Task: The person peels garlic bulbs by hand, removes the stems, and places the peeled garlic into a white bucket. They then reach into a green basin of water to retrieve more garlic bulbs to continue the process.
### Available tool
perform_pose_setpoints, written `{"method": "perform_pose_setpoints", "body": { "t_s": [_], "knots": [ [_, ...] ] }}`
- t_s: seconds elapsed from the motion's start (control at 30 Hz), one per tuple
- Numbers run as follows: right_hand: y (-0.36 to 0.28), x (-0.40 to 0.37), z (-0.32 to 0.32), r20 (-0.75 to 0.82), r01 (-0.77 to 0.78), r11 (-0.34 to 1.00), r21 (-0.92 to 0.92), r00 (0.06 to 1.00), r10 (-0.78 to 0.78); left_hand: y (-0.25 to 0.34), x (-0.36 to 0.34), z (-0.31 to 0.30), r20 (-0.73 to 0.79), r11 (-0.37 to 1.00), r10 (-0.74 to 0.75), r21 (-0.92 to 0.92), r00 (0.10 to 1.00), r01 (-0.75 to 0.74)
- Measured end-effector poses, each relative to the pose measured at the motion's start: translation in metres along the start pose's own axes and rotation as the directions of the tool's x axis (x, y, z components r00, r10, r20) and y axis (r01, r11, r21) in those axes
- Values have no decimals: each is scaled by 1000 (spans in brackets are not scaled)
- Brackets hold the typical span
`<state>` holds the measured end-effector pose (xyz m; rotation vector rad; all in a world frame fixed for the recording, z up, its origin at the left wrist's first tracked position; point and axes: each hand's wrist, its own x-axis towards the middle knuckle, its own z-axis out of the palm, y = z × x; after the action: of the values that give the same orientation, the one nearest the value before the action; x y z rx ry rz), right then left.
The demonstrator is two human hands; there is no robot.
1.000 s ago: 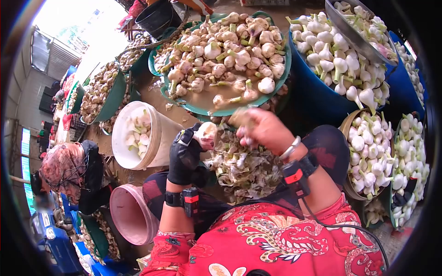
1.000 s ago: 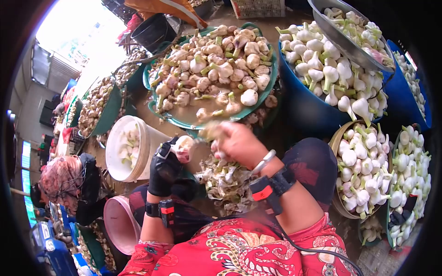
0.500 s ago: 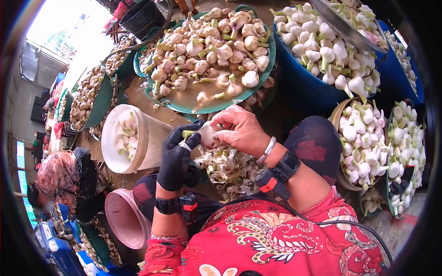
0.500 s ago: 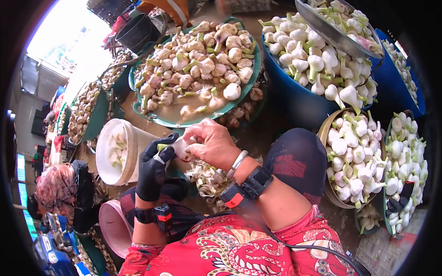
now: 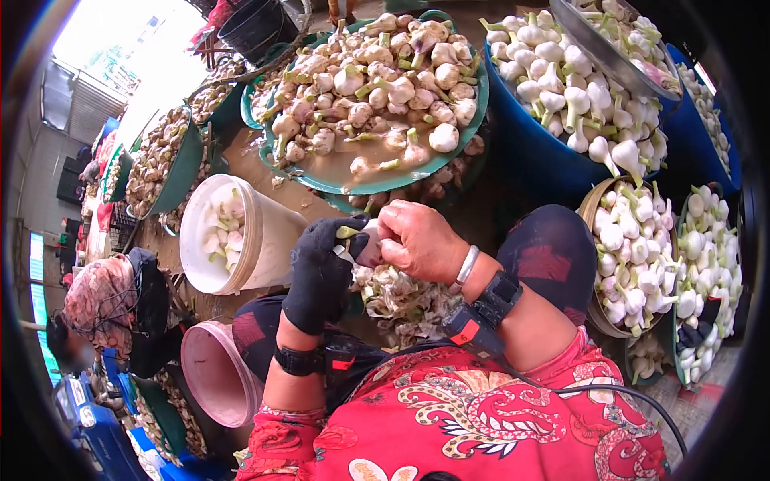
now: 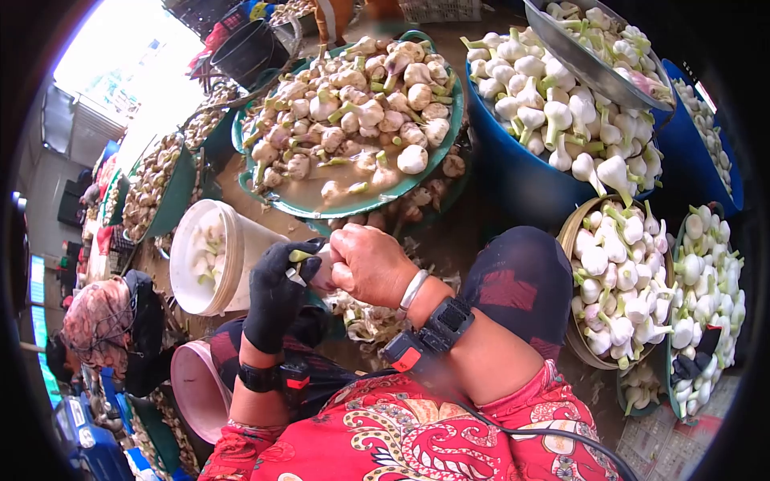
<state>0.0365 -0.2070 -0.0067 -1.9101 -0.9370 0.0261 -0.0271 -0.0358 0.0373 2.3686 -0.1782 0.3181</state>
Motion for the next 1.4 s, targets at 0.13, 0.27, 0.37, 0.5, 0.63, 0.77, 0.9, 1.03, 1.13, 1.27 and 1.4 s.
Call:
{"method": "perform_pose_setpoints", "body": {
  "t_s": [0.13,0.27,0.37,0.5,0.63,0.77,0.9,1.03,1.13,1.27,1.4],
  "knots": [
    [-13,4,-10,-81,-175,937,303,975,208,3,3,-4,5,996,-52,-70,999,52],
    [-7,2,-7,-19,-133,962,239,990,142,3,4,-4,12,998,-29,-56,1000,30],
    [-11,5,-8,-63,-170,957,236,980,189,3,5,-6,5,997,-47,-67,999,47],
    [-8,4,-9,-28,-151,963,222,987,161,6,5,-6,26,998,-42,-50,999,44],
    [-8,-1,-1,-27,-58,997,51,998,59,-12,1,-2,-11,942,-199,-277,980,188],
    [11,-14,8,-112,-213,972,-95,973,202,-37,-3,-18,-135,989,84,129,987,-67],
    [7,1,-4,-18,-308,783,540,926,376,-81,-24,3,92,602,-306,-752,948,268],
    [-17,5,14,41,-267,603,752,932,361,-36,-22,8,89,481,-305,-845,948,234],
    [-12,7,9,5,-312,595,741,888,460,-15,-18,9,66,479,-443,-826,894,298],
    [-20,1,-7,118,-363,373,854,832,541,-4,-18,1,135,520,-248,-817,959,249],
    [-28,-7,0,-97,-157,665,730,939,329,-25,-26,22,294,-145,-436,-956,851,256]
  ]
}}
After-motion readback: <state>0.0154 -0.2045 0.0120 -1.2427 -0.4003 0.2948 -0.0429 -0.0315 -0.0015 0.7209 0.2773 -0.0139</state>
